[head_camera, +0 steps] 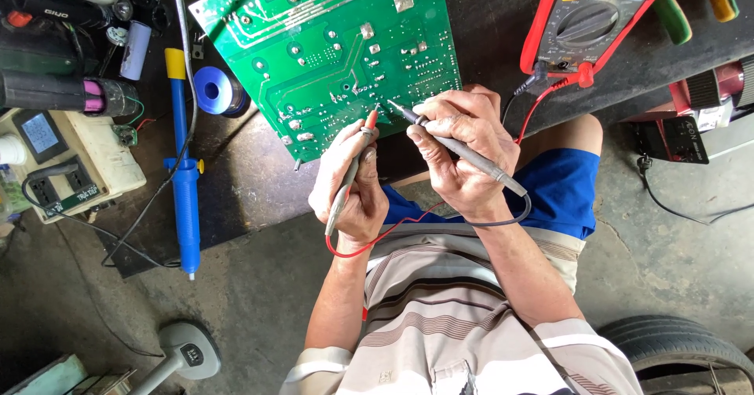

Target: Testing and inspecting a circuit board using a multimeter at a repair bench.

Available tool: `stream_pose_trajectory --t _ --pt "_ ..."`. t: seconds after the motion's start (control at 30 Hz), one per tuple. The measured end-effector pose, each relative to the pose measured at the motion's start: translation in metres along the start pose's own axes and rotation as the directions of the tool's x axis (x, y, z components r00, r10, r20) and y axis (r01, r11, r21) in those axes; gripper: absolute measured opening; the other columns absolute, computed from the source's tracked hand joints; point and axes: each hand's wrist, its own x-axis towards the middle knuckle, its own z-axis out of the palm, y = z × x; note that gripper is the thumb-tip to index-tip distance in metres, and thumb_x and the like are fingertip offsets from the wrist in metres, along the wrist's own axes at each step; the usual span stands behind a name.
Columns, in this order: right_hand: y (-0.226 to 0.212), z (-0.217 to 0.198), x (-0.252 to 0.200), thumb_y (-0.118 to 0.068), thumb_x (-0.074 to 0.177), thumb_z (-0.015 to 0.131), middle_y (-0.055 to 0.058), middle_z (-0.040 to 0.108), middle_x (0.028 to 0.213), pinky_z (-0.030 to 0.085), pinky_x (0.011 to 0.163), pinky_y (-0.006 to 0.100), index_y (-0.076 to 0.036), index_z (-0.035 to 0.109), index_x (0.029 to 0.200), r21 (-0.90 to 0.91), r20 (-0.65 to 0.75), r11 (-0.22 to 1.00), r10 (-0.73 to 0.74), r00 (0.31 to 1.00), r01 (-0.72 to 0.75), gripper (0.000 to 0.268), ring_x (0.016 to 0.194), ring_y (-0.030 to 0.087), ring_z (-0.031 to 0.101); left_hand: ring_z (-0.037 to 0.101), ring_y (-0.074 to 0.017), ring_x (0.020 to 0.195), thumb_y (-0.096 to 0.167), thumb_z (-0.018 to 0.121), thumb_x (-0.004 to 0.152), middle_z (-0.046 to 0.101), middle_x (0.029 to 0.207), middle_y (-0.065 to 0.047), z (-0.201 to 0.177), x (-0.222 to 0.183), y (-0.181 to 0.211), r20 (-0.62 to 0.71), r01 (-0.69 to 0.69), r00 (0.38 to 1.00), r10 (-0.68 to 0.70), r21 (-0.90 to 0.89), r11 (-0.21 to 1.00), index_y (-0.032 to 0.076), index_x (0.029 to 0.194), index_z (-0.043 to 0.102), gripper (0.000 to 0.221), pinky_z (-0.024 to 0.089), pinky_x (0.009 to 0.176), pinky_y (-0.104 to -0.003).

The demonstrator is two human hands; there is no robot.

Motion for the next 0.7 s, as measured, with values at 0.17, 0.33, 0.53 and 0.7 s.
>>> stream_pose_trajectory --t 0.17,0.33,0.53,0.7 --pt "0.001 0.0 0.002 -0.006 0.092 0.083 0.015 0.076 0.092 0.053 0.09 0.046 -0.001 0.067 0.088 -0.017 0.005 1.0 -0.006 1.0 0.006 0.016 0.089 0.034 0.073 0.075 -0.0375 0.101 -0.007 0.067 0.094 0.076 0.101 -0.025 0.002 0.002 0.0 0.002 -0.013 1.0 0.013 -0.005 1.0 -0.009 0.107 0.072 0.014 0.064 0.084 -0.044" --pt "0.002 0.0 0.002 -0.004 0.091 0.084 0.015 0.076 0.092 0.054 0.09 0.045 0.0 0.068 0.088 -0.017 0.01 1.0 -0.006 1.0 0.006 0.016 0.089 0.033 0.072 0.076 -0.0378 0.098 -0.008 0.068 0.093 0.077 0.098 -0.025 0.006 0.006 0.002 -0.026 -0.007 1.0 0.006 -0.025 1.0 -0.01 0.105 0.072 0.013 0.064 0.085 -0.045" --pt "-0.009 -0.001 0.013 -0.008 0.091 0.081 0.013 0.076 0.089 0.056 0.087 0.044 -0.004 0.07 0.084 -0.081 -0.001 0.997 -0.018 1.0 0.018 0.014 0.085 0.034 0.072 0.077 -0.0385 0.091 -0.001 0.067 0.096 0.078 0.091 -0.022 0.009 0.029 0.023 0.049 -0.052 0.998 0.049 0.064 0.997 -0.008 0.099 0.072 0.01 0.063 0.082 -0.045" --pt "-0.003 0.003 0.008 -0.006 0.085 0.085 0.012 0.077 0.089 0.055 0.087 0.042 -0.004 0.07 0.084 -0.023 -0.105 0.999 0.026 0.994 -0.028 0.016 0.084 0.033 0.073 0.077 -0.0369 0.09 -0.001 0.066 0.097 0.076 0.092 -0.025 0.008 0.019 0.012 0.059 -0.034 0.998 0.033 0.015 0.999 -0.013 0.102 0.07 0.013 0.063 0.077 -0.041"
